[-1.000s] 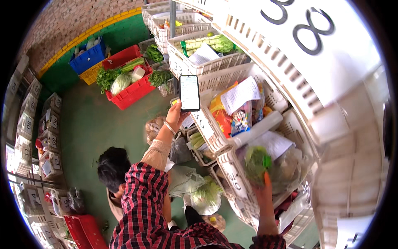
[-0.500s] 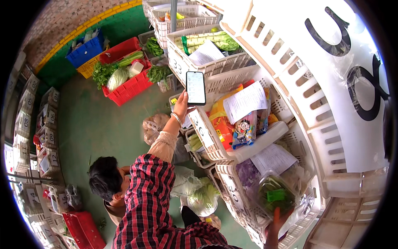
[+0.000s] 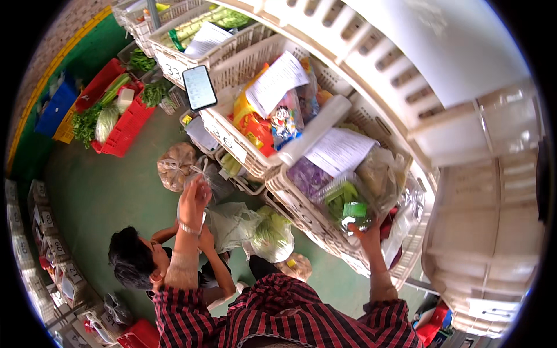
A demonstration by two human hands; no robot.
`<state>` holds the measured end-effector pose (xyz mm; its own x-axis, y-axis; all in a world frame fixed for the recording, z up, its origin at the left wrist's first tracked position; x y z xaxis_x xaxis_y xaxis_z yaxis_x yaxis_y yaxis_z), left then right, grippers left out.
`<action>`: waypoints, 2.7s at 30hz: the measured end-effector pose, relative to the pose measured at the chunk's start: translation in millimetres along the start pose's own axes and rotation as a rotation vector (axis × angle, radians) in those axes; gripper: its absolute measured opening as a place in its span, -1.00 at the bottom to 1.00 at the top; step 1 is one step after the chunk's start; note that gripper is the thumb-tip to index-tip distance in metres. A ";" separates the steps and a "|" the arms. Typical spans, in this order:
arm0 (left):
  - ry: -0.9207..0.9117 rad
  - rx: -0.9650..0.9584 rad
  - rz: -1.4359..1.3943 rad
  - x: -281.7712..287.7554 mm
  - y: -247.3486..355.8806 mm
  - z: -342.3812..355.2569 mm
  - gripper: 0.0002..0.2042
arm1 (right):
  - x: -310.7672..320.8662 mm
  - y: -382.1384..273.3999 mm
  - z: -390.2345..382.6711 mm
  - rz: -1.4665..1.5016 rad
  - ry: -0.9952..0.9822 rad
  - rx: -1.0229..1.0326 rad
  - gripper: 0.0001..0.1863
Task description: The person sorts various vegetables and packaged food items from numbered plastic crates into a white mesh bag while referencing a paper checklist and a mobile phone.
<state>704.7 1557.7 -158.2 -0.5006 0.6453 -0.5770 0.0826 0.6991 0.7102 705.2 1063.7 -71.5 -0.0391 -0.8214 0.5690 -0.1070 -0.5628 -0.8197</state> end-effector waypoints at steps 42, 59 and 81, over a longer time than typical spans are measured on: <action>0.449 0.730 0.384 298.5 -433.9 -491.9 -0.77 | -139.7 333.7 -318.6 -0.337 -0.688 -0.255 -0.41; 0.502 0.814 0.343 227.2 -701.6 -456.5 -0.78 | -297.9 553.1 68.4 -1.313 -0.259 0.108 0.16; 0.261 0.361 -0.401 108.1 -493.0 -238.8 -0.71 | -192.9 287.8 -135.4 0.073 -0.591 0.074 -0.19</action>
<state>404.0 1209.3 -474.5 -0.7444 0.2448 -0.6213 0.1082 0.9623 0.2496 547.4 1072.7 -408.2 0.5175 -0.7588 0.3955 -0.0543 -0.4904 -0.8698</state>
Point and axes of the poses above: each hand's wrist, its own z-axis towards the middle knuckle, its own x-axis out of the back of the hand, y = z × x, the point moved 4 cm from there along z, towards the middle knuckle, and after that the axes turned 1 degree about -x, right-handed, at the moved point
